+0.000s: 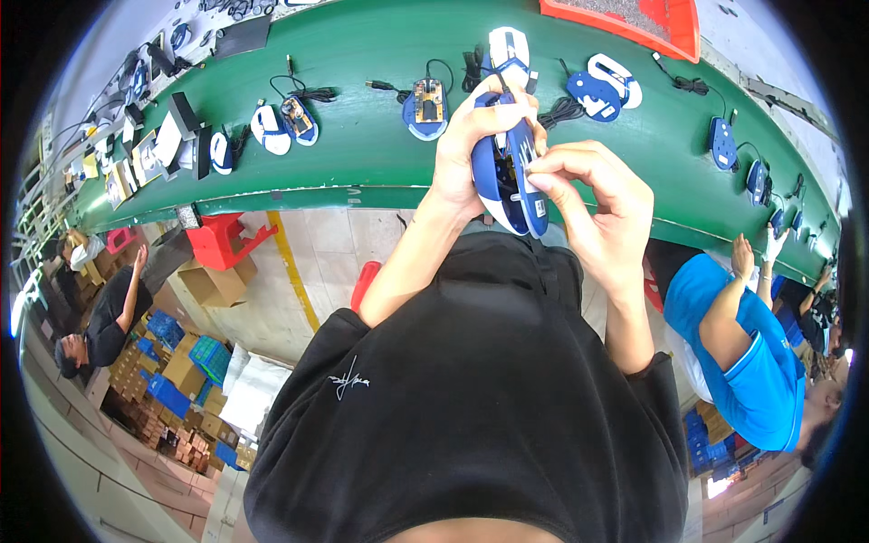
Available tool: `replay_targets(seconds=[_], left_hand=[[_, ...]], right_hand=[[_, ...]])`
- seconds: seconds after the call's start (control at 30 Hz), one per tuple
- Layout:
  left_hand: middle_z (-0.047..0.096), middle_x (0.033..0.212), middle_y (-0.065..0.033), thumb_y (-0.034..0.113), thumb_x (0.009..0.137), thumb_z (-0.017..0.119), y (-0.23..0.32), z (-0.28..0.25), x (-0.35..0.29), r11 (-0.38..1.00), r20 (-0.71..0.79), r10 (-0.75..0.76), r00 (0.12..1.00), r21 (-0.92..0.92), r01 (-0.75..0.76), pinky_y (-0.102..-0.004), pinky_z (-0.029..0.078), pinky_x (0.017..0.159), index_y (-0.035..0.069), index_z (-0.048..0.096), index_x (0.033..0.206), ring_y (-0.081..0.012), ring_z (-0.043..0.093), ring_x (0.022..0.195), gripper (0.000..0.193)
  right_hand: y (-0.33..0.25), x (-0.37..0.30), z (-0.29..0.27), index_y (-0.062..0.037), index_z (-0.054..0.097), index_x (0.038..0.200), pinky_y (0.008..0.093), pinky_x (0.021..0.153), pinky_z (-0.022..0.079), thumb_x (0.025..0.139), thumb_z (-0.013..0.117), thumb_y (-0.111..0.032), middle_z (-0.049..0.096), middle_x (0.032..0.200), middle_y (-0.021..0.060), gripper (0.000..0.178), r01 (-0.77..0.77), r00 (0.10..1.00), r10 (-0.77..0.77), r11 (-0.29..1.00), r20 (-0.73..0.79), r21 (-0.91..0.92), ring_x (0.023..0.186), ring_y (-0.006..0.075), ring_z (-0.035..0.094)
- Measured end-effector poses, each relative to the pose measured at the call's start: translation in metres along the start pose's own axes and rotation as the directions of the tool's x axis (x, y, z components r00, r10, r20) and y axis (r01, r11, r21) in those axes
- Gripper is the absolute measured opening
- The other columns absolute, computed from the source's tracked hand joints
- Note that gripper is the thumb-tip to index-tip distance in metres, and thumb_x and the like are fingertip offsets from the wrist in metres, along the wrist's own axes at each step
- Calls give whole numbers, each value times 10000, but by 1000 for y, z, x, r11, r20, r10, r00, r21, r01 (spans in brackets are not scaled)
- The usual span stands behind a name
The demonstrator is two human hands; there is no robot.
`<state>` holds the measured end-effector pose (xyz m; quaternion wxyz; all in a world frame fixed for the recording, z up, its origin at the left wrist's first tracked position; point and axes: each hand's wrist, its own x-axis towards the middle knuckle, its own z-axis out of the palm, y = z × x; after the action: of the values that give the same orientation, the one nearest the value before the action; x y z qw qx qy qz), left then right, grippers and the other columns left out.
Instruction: The person assembles computer mice along a conveyor belt by inserting circuit boards and cables into mouse bases and snapping the top shells onto the bases by hand.
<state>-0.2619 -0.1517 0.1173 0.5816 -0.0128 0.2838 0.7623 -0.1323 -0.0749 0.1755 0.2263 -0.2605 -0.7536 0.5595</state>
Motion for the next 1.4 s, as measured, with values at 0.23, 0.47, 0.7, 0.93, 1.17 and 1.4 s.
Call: replay_targets(seconds=[0.23, 0.47, 0.7, 0.93, 1.17, 1.4], left_hand=[[574, 850, -81, 180, 820, 654, 7, 2, -4, 994, -44, 14, 999, 109, -9, -294, 518, 637, 47, 534, 972, -173, 626, 727, 235], [547, 823, -14, 126, 819, 704, 2, 25, -13, 794, -270, 441, 856, 562, -232, -223, 441, 643, 53, 548, 914, -74, 537, 705, 197], [525, 807, 7, 120, 797, 737, 9, 37, -16, 770, -254, 493, 832, 573, -281, -208, 414, 621, 54, 547, 912, -56, 498, 681, 232], [529, 806, 3, 100, 797, 738, 14, 31, -15, 746, -247, 517, 820, 599, -291, -208, 422, 622, 53, 543, 914, -61, 516, 680, 231], [532, 808, 0, 77, 795, 737, 20, 29, -14, 753, -269, 537, 799, 580, -311, -210, 422, 627, 56, 538, 904, -63, 516, 686, 228], [526, 838, -3, 80, 789, 746, 24, 25, -13, 717, -255, 568, 783, 619, -319, -216, 421, 631, 58, 528, 901, -68, 507, 689, 245]], right_hand=[[-15, 2, 3, -18, 699, 932, 273, 689, 540, 771, 736, -11, 686, 859, 91, 165, -62, 998, 62, 998, -19, 0, 747, 192, 679], [-13, -6, 16, -18, 711, 966, 284, 702, 549, 751, 753, -39, 711, 892, 127, 220, 7, 976, -73, 951, -205, -309, 769, 220, 698], [-11, -5, 23, 12, 720, 931, 272, 697, 546, 730, 755, 0, 719, 863, 134, 204, 16, 954, -88, 970, -286, -243, 747, 207, 700], [-10, 0, 28, 22, 722, 936, 271, 699, 545, 726, 757, 12, 718, 860, 142, 213, 42, 957, -112, 966, -267, -253, 749, 204, 700], [-8, 4, 32, 24, 728, 947, 269, 701, 545, 730, 760, 21, 720, 870, 144, 219, 55, 960, -114, 971, -254, -231, 752, 204, 702], [-11, 8, 37, 22, 728, 946, 268, 705, 543, 729, 763, 23, 720, 860, 141, 220, 11, 963, -69, 976, -262, -217, 752, 199, 701]])
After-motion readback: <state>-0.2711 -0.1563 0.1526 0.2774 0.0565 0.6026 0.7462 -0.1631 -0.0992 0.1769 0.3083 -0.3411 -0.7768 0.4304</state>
